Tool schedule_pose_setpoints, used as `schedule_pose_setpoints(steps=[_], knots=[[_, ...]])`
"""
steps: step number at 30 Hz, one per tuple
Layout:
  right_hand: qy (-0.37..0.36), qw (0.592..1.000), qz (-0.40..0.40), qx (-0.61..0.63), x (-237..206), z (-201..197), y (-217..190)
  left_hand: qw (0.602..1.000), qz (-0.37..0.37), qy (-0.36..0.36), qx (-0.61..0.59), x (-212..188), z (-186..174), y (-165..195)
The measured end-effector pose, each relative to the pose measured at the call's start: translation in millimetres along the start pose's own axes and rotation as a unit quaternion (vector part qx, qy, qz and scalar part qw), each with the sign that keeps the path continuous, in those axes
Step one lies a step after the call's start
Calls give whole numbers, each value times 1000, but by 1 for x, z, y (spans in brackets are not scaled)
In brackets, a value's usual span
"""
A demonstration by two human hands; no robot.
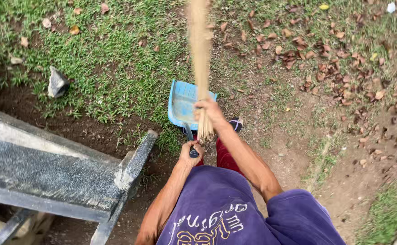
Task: The person sweeps dry leaves on a dirt and grass surface using a traditional broom and a blue dustpan. They gather the leaves into piles, sweep them into the dustpan, and transfer the collected leaves into a nearby bucket.
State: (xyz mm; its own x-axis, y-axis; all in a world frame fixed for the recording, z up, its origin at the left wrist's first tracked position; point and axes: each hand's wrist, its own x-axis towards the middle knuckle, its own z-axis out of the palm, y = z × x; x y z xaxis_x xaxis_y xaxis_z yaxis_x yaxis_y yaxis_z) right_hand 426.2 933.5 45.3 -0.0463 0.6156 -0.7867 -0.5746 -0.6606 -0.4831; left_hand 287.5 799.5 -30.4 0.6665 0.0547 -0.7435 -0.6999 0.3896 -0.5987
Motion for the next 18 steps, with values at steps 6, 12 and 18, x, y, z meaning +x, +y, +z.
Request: schedule_pose_setpoints(steps=[6,12,18], knots=[[-191,973,127,4,41,-28,-19,999,14,-4,40,14,14,-20],[-39,983,-3,181,40,-149,-129,998,37,-7,57,30,17,-46],[124,979,-158,-42,-37,-174,-126,997,7,2,77,57,31,-76]])
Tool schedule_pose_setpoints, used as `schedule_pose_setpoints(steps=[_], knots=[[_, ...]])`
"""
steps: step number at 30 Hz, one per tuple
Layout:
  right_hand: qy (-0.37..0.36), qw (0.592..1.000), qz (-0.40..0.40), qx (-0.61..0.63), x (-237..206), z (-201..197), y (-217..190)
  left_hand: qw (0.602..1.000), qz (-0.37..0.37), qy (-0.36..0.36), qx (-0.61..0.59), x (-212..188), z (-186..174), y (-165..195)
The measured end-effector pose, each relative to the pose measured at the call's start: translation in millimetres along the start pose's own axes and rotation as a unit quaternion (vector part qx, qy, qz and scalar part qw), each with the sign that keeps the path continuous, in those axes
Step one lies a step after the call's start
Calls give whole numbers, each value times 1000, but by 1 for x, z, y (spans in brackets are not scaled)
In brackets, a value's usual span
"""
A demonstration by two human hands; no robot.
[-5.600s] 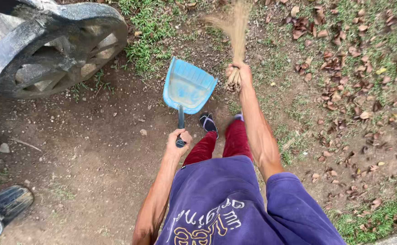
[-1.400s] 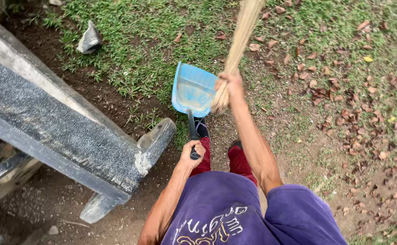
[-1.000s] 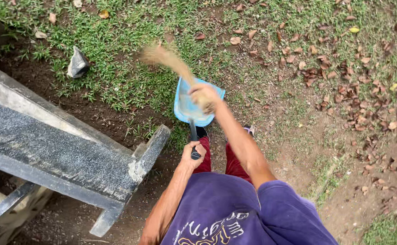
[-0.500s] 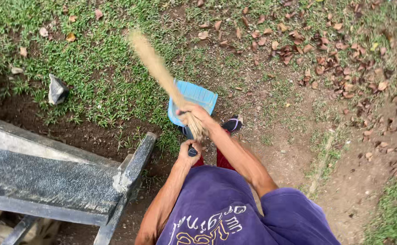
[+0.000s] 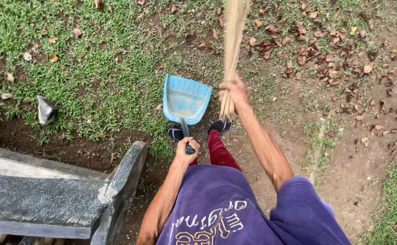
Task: The person sweeps dry leaves on a dirt and grass surface using a traditional broom and a blue dustpan. They gather the leaves into piles, sweep them into the dustpan, and transfer the collected leaves into a nearby bucket.
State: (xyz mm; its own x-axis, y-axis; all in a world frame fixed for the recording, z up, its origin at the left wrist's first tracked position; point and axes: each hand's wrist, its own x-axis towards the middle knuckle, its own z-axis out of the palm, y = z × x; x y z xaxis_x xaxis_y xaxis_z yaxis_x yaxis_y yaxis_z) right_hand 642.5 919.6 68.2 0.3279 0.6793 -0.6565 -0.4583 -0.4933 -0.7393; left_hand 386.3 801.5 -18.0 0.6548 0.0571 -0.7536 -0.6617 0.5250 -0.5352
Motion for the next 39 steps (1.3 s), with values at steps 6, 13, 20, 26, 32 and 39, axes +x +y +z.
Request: schedule_pose_setpoints(steps=[6,13,20,26,32,39], knots=[[-249,925,248,146,0,8,59,999,10,18,29,33,25,-28],[-108,928,153,322,61,-144,-15,999,-32,10,32,58,29,-61],[-3,980,96,177,-10,-155,0,994,-87,26,56,95,47,-98],[-138,933,158,294,25,-188,23,988,-93,60,104,126,68,-120],[-97,910,144,376,38,-294,-15,986,-99,52,125,147,82,-142],[-112,927,122,336,-28,-267,24,981,-119,72,137,169,104,-164]])
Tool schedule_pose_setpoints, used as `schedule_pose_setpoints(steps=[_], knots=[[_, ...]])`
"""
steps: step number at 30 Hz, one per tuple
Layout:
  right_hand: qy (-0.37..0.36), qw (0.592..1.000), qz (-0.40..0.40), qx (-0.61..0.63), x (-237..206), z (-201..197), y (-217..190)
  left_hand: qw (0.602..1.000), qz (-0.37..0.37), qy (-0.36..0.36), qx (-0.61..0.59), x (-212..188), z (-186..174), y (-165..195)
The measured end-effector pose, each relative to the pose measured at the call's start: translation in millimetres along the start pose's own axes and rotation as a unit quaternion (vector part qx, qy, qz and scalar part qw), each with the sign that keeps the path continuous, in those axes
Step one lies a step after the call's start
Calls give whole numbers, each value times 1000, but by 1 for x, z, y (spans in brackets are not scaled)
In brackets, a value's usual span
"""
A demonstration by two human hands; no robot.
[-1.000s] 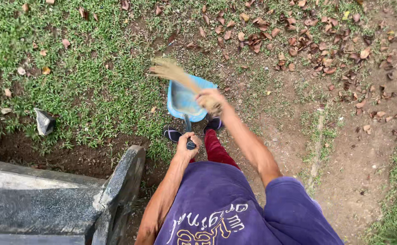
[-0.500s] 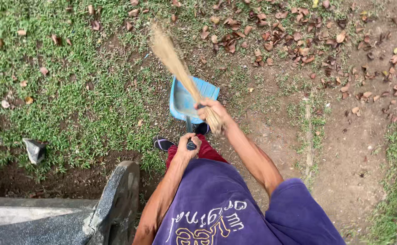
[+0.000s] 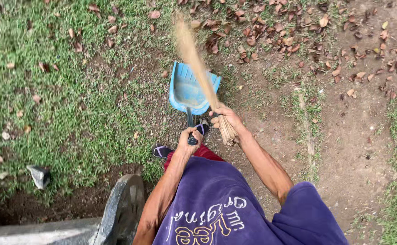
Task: The person sweeps dry leaves on a dirt and grass surface using a traditional broom and a blue dustpan. They gather the leaves into piles, sweep them into the dustpan, and transfer the collected leaves into a nearby bucket.
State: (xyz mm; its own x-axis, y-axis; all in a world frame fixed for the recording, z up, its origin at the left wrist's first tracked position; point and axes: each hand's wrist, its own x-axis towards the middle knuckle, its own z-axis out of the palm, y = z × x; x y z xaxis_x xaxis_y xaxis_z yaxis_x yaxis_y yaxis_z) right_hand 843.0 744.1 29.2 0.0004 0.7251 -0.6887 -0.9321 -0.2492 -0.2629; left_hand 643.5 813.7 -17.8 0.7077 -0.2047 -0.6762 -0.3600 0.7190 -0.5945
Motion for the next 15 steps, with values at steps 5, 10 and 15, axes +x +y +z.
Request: schedule_pose_setpoints(steps=[5,10,15], knots=[[-16,989,89,119,15,-39,-85,999,2,17,35,15,18,-2],[90,977,-165,-103,-6,-59,-132,996,-54,42,49,19,10,-13],[21,985,-168,27,-68,-38,-112,991,-112,46,58,24,17,-11]])
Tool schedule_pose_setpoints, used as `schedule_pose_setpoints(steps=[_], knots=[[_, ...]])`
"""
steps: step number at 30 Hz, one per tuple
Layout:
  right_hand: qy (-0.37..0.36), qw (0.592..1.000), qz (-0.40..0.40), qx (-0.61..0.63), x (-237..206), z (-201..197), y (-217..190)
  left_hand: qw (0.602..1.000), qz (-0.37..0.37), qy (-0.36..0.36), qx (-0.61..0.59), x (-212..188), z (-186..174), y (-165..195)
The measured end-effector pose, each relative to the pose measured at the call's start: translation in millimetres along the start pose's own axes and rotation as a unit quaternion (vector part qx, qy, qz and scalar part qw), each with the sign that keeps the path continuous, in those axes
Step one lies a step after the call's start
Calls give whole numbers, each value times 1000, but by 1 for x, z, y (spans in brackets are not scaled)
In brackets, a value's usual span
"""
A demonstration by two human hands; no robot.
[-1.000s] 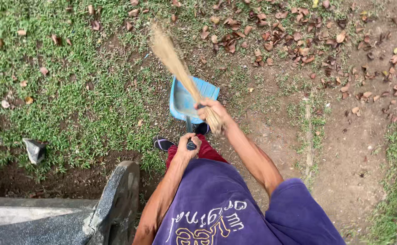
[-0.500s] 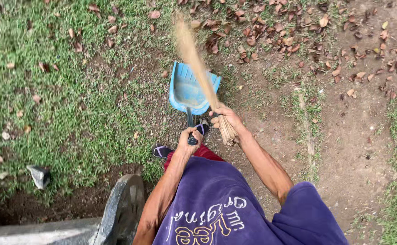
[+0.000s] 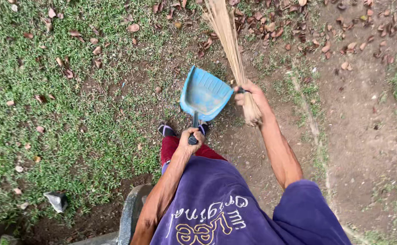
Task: The person sweeps dry leaves on a dirt and grass surface using a traditional broom and a blue dustpan. They gather the leaves into piles, sweep them into the dustpan, and transfer the collected leaves into a nearby bucket.
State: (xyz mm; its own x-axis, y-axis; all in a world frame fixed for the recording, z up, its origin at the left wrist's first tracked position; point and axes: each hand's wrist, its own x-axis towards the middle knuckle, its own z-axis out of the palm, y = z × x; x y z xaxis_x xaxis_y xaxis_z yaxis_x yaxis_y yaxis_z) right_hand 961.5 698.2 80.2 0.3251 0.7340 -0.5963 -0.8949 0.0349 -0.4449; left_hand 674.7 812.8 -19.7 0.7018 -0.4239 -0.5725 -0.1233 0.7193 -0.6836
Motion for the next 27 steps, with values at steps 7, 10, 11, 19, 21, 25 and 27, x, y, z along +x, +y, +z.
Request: schedule_pose_setpoints(steps=[7,10,11,19,21,25,27], knots=[[-131,923,278,232,9,63,89,987,87,23,133,8,18,-18],[-198,883,347,246,73,101,149,986,61,30,153,0,21,-17],[-178,915,319,173,94,110,159,986,46,48,153,-5,23,-12],[90,992,40,-78,142,96,40,983,-73,117,123,-51,45,50],[111,986,50,-111,131,109,35,979,-88,127,130,-60,51,60],[187,967,27,-171,112,164,87,974,-60,120,183,-71,72,80],[114,986,93,-81,115,190,125,968,-5,118,220,-73,81,88]])
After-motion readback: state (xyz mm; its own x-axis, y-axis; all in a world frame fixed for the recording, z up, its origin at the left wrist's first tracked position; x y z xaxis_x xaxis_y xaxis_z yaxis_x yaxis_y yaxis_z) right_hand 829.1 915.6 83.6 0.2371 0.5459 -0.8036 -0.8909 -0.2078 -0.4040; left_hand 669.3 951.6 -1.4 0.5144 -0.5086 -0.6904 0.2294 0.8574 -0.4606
